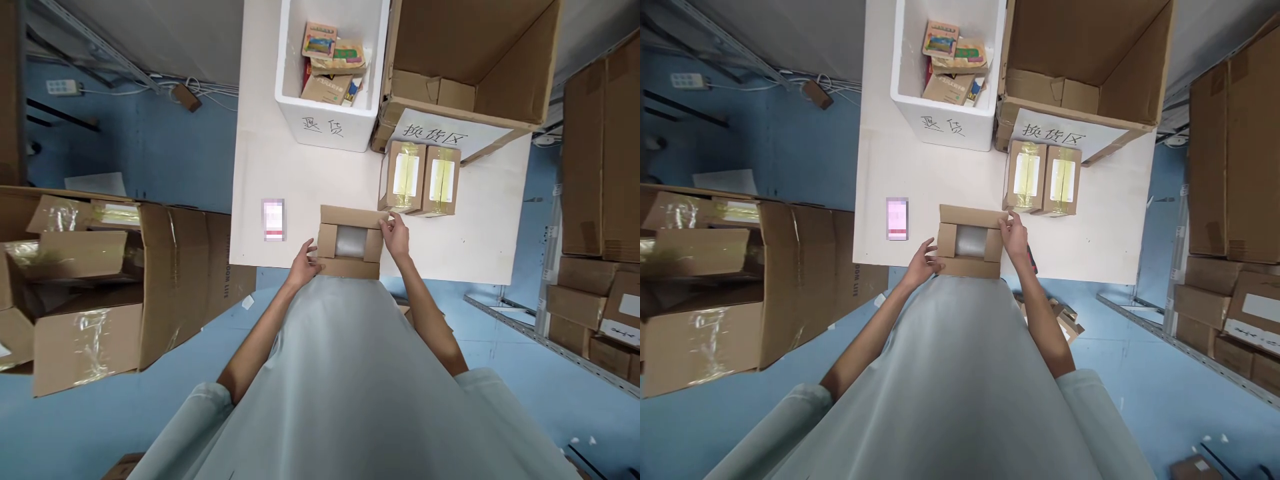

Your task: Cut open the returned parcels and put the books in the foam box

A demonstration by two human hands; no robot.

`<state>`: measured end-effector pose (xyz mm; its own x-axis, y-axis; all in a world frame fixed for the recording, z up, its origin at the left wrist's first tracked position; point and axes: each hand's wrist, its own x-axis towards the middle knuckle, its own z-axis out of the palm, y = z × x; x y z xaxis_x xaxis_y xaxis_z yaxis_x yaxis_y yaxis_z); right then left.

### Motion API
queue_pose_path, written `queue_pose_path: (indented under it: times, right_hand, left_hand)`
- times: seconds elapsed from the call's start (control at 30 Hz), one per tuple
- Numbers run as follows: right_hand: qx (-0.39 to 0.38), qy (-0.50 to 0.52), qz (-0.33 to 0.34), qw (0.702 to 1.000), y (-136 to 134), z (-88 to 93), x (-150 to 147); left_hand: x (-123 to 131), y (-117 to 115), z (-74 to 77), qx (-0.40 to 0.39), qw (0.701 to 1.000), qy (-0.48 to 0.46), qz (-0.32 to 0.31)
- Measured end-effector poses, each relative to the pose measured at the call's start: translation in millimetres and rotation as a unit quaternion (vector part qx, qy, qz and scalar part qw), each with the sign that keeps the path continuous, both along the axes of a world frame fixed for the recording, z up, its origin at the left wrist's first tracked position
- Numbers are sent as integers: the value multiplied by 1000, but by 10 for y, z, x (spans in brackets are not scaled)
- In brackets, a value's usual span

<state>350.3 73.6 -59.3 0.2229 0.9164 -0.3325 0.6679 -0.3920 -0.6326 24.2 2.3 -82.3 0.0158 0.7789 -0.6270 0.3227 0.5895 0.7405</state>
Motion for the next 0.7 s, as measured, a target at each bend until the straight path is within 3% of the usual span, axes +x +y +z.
queue_pose_path:
  times: [0.1,0.2,0.27,0.37,0.43,0.53,0.6,0.7]
  right_hand:
    - [-23,-37,-28,999,93,-41,-136]
    - [-30,-83,-5,996,147,32,-197]
    - [-31,-125,11,992,142,145,-215]
    - [-33,-189,37,981,32,379,-262]
    - [-44,-226,61,971,-110,546,-323]
    - [-82,-261,82,958,-349,736,-447]
    - [-85,-246,119,958,-460,775,-524]
    - [-22,-172,243,954,-497,693,-591]
  left_hand:
    - [98,24,-144,60,996,59,-32]
    - [145,42,-170,101,987,107,-72]
    - [130,32,-98,131,975,143,-111]
    - [108,14,107,240,935,190,-181]
    - [152,32,243,314,899,185,-242]
    - [337,115,355,357,856,152,-341]
    - [500,192,371,355,833,145,-400]
    - [696,301,389,332,806,170,-459]
